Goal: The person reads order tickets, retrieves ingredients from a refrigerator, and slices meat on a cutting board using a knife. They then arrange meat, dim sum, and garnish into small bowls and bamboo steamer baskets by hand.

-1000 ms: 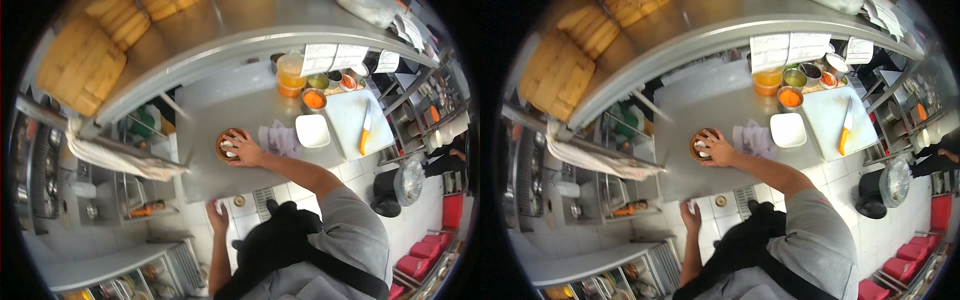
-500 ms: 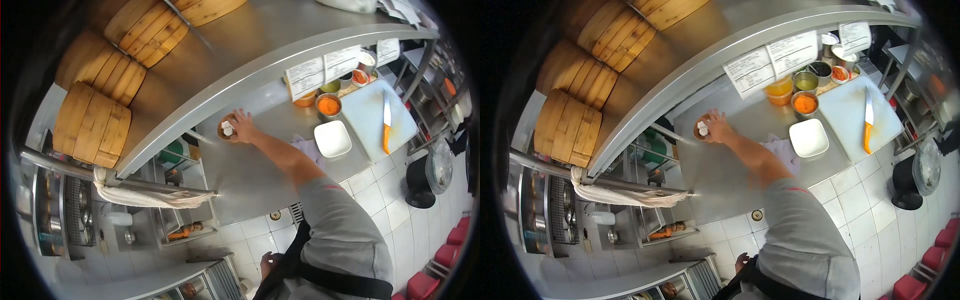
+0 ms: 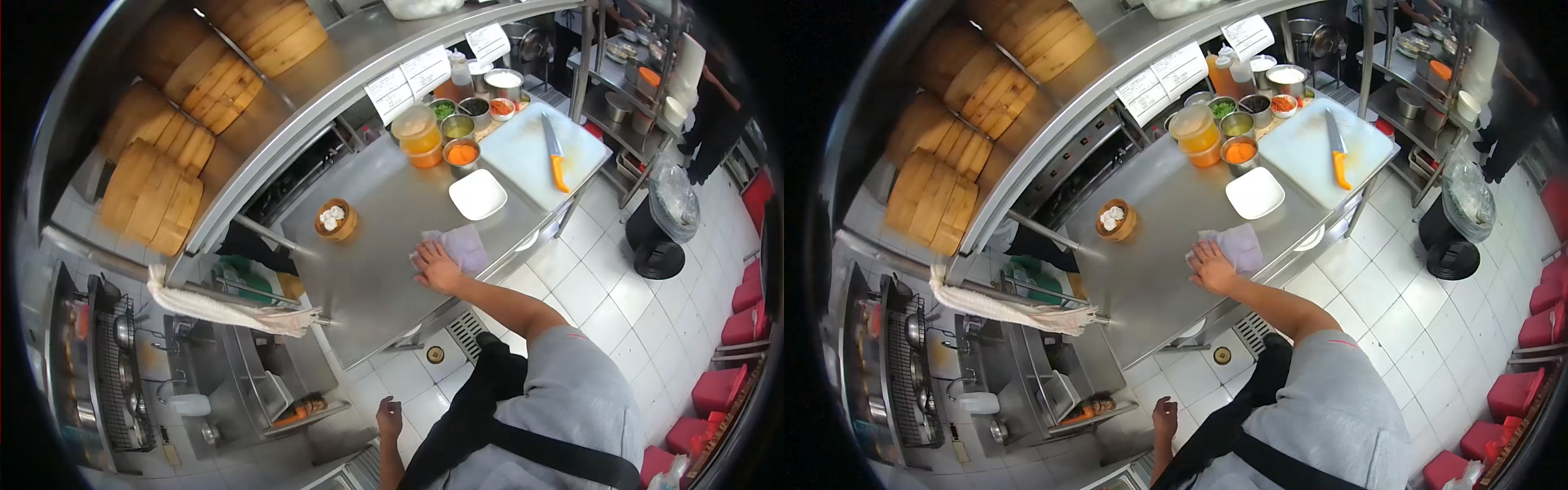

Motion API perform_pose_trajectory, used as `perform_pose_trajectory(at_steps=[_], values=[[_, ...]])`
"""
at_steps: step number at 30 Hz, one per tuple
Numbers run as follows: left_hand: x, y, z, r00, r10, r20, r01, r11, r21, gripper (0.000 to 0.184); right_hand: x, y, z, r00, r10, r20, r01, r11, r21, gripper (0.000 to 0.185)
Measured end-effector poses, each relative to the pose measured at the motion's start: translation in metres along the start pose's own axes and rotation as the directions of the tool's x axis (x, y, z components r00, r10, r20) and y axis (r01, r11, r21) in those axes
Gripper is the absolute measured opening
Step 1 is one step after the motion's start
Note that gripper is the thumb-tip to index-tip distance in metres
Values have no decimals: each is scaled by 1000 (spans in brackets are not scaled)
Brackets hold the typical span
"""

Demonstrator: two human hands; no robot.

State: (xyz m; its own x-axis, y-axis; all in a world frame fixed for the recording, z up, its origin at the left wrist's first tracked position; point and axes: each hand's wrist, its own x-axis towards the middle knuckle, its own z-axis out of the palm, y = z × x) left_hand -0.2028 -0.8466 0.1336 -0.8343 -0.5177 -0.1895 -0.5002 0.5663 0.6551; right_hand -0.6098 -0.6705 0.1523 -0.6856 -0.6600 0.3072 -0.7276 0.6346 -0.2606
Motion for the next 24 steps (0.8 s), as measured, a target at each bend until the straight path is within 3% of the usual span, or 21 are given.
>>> perform_pose_trajectory(at_steps=[2, 4, 5, 6, 7, 8, 9, 11, 13, 14, 16, 17, 18, 19, 21, 22, 24], values=[[-6, 2, -11, 998, -30, -62, 24, 995, -93, 28, 5, -2, -11, 997, -79, 0, 79, 994, 74, 63], [-24, -18, -12, 996, -49, -71, 40, 993, -115, 27, -5, -6, -57, 997, 73, 39, -71, 996, -54, 60], [-37, -27, -10, 995, -66, -74, 55, 989, -139, 27, -18, -6, -56, 996, 70, 48, -68, 996, -56, 60], [-53, -33, -10, 995, -73, -70, 63, 988, -142, 27, -30, -5, -55, 975, 219, 43, -217, 975, -43, 60], [-67, -36, -11, 987, -160, -10, 151, 949, -276, 26, -41, -2, -52, 930, 365, 35, -365, 931, -30, 60], [-75, -38, -11, 971, -232, 61, 237, 885, -400, 25, -49, -1, -39, 947, 314, -72, -319, 944, -84, 55], [-77, -37, -12, 972, -229, 61, 234, 886, -401, 25, -51, -6, -29, 946, 314, -75, -320, 943, -86, 55], [-73, -36, -23, 978, -211, -7, 179, 845, -503, 22, -39, -28, -9, 933, 354, -64, -357, 932, -60, 54], [-35, -37, -43, 990, -124, -68, 54, 774, -631, 12, -27, -46, 1, 975, 222, 33, -218, 972, -83, 53], [-10, -24, -63, 982, 22, -188, -119, 843, -525, 12, -21, -53, 17, 988, 151, 25, -148, 986, -78, 52], [32, 41, -102, 923, 39, -384, -242, 833, -498, 11, -9, -62, 39, 997, 71, 12, -69, 995, -75, 50], [50, 72, -127, 920, 25, -392, -210, 874, -437, 14, -2, -62, 43, 995, -53, 89, 49, 997, 51, 49], [69, 99, -140, 856, 20, -516, -267, 872, -409, 17, 3, -63, 44, 972, -180, 151, 150, 971, 188, 47], [87, 124, -149, 780, 20, -626, -322, 870, -373, 22, 6, -67, 30, 975, -168, 145, 140, 972, 189, 47], [110, 179, -166, 668, 202, -717, -510, 826, -242, 37, 7, -71, -22, 953, -154, 262, 111, 979, 173, 47], [116, 204, -172, 672, 215, -709, -516, 823, -239, 37, 15, -63, -28, 956, -140, 256, 96, 980, 174, 47], [120, 240, -181, 594, 320, -738, -571, 814, -107, 41, 30, -37, -40, 989, -124, 83, 52, 809, 585, 49]])
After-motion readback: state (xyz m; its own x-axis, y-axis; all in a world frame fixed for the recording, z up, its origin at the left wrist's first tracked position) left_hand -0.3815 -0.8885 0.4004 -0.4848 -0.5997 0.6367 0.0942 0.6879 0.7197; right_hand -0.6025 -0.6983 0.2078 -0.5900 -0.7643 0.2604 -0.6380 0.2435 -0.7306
